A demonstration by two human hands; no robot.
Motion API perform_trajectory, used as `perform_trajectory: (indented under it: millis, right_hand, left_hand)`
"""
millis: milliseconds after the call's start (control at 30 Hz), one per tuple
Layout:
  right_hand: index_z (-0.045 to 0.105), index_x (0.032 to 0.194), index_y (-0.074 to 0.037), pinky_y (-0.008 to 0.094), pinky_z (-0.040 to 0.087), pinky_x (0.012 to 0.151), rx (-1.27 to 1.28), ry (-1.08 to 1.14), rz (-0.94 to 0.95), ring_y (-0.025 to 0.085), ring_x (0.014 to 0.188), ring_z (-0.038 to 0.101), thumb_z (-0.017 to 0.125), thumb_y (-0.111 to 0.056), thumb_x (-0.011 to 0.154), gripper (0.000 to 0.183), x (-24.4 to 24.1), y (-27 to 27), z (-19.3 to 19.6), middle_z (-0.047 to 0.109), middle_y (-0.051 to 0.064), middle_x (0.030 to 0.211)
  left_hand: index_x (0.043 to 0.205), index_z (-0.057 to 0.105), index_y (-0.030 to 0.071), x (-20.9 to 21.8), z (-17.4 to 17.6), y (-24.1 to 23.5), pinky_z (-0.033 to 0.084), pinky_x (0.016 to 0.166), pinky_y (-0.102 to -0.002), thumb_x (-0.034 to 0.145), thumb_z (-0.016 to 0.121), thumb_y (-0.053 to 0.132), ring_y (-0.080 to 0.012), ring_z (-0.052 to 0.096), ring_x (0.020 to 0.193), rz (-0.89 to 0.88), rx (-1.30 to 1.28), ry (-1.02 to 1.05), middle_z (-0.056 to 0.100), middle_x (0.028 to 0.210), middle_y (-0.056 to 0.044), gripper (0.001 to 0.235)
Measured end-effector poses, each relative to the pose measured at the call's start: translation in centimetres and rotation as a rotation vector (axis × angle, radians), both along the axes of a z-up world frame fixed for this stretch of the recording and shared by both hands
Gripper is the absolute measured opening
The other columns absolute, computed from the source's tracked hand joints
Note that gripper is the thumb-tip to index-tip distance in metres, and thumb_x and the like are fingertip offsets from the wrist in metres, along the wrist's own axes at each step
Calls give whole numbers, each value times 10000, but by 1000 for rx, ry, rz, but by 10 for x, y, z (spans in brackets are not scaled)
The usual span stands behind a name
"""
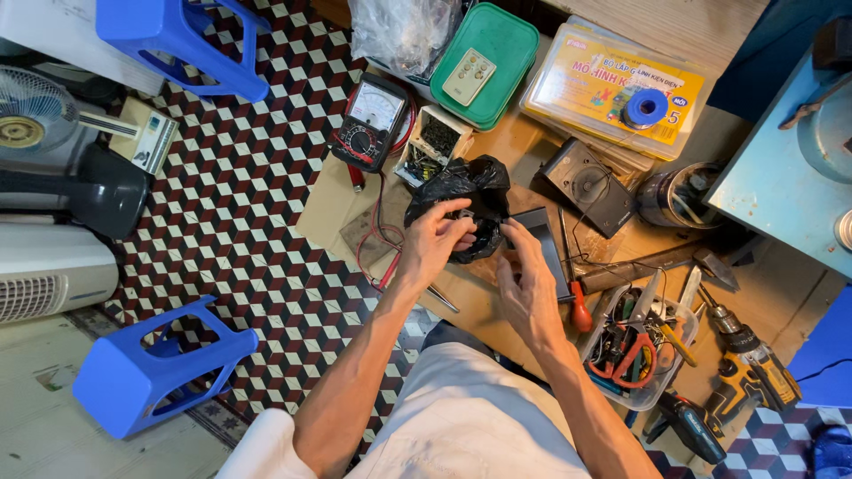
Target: The person retrieves a black speaker and a plastic grid from a bag, then uses a cordless drill to remove screws from the speaker casing. They separate the speaker parts and handle a small cylindrical component, inspecting it closely.
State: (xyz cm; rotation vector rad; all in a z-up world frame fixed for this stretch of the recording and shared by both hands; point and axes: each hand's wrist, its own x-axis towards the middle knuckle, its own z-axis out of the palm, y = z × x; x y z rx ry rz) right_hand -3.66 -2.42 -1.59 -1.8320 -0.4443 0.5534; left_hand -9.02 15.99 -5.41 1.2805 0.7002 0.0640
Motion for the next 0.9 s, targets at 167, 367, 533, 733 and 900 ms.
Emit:
perform_trajectory:
  millis: [167,367,533,733,900]
  right_hand:
    - [655,1311,-54,239,517,816,314,518,-164,69,917,611,606,-166,1032,305,5,18,-13,709,-4,1087]
    - [732,1121,-24,228,497,750,430,602,-296,69,844,628,663,-158,1005,191,3,29,-16,725,8,954]
    - [738,1104,-29,266,549,795,489,679,-437,95,853,657,657,-178,1012,193,-15,47,-12,719,29,955]
    - [701,1103,-48,292,572,836,587,696,-492,111,887,679,675,-175,977,182,-27,59,-13,732,36,1007]
    - [707,1095,-33,292,555,856,569,670,-548,110,904,665,686,-163,995,165,-29,60,-27,726,41,1010]
  left_hand:
    - [1413,615,28,-11,46,-15,631,839,-274,1030,594,133,-127,735,939,-135,55,-77,738,1106,-96,398]
    - [1436,589,12,-7,54,0,601,909,-255,1074,529,147,-99,707,1005,-290,-55,-136,719,1178,-69,391]
    - [1460,548,4,-10,44,23,603,910,-268,1073,525,158,-110,702,995,-353,-175,-130,698,1192,-79,417]
    - [1479,523,-7,-5,36,40,608,915,-303,1072,522,176,-150,702,1008,-391,-264,-115,685,1212,-113,446]
    - [1486,488,23,-5,22,49,614,934,-322,1078,465,206,-177,717,1034,-434,-357,-96,677,1216,-123,448]
